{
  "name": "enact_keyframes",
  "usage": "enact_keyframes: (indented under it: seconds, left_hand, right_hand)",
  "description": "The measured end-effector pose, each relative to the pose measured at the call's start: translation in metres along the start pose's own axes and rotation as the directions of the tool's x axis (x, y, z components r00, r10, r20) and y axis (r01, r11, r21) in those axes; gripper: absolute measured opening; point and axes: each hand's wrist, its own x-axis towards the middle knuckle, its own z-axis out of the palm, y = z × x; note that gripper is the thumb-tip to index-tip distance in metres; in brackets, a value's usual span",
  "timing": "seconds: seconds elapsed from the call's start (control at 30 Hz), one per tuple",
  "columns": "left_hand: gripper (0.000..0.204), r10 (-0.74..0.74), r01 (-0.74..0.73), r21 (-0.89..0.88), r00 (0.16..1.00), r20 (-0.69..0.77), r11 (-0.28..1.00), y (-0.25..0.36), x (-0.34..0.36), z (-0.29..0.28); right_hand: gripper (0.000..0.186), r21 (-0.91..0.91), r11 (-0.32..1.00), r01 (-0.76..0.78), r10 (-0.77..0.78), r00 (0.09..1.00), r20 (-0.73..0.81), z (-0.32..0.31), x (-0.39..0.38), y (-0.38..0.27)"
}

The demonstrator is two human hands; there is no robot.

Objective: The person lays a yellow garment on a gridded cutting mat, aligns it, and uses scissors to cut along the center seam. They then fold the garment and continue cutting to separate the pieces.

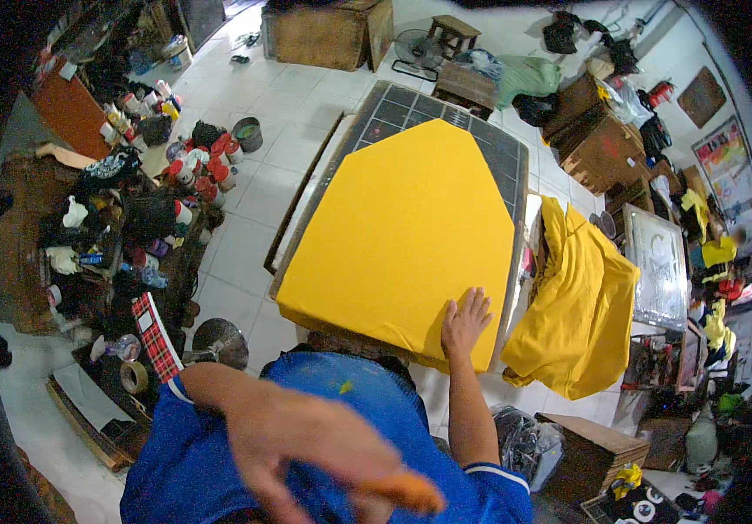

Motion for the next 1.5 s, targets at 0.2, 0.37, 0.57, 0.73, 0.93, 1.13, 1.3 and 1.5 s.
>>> enact_keyframes:
  seconds: [0.2,0.37,0.57,0.73,0.93,1.13,1.3,1.5]
  left_hand:
    - [0.056,0.242,0.597,0.619,0.592,-0.769,0.51,-0.068,-0.134,-0.161]
    - [0.071,0.385,0.979,-0.063,-0.136,-0.913,0.194,-0.136,-0.301,-0.254]
    - [0.054,-0.04,0.936,-0.302,-0.299,-0.953,0.181,-0.169,-0.385,-0.297]
    - [0.043,-0.059,0.903,-0.339,-0.336,-0.94,0.265,-0.168,-0.413,-0.283]
    - [0.047,0.121,0.894,-0.203,-0.271,-0.955,0.4,-0.198,-0.471,-0.14]
    - [0.064,-0.237,0.718,-0.661,-0.619,-0.749,0.216,-0.276,-0.499,0.015]
    - [0.072,-0.317,0.538,-0.803,-0.737,-0.596,0.257,-0.367,-0.54,0.093]
    - [0.09,-0.149,0.556,-0.645,-0.686,-0.712,0.524,-0.391,-0.539,0.113]
  right_hand:
    - [0.065,-0.136,0.99,0.041,-0.031,0.997,0.077,-0.007,-0.044,0.016]
    - [0.068,-0.181,0.957,-0.227,0.243,0.967,0.072,-0.001,-0.026,0.02]
    - [0.076,-0.135,0.866,-0.481,0.498,0.85,0.169,0.007,0.016,0.0]
    - [0.072,0.05,0.983,0.177,-0.176,0.984,-0.023,0.018,0.02,-0.084]
    - [0.061,0.655,0.644,0.396,-0.638,0.75,0.175,-0.024,0.066,-0.268]
    - [0.088,0.798,0.603,-0.008,-0.58,0.683,0.445,-0.026,0.091,-0.432]
    - [0.086,0.679,0.731,0.063,-0.575,0.592,0.564,0.0,0.053,-0.5]
    - [0.054,0.845,0.485,-0.227,-0.671,0.523,0.525,-0.028,0.033,-0.469]
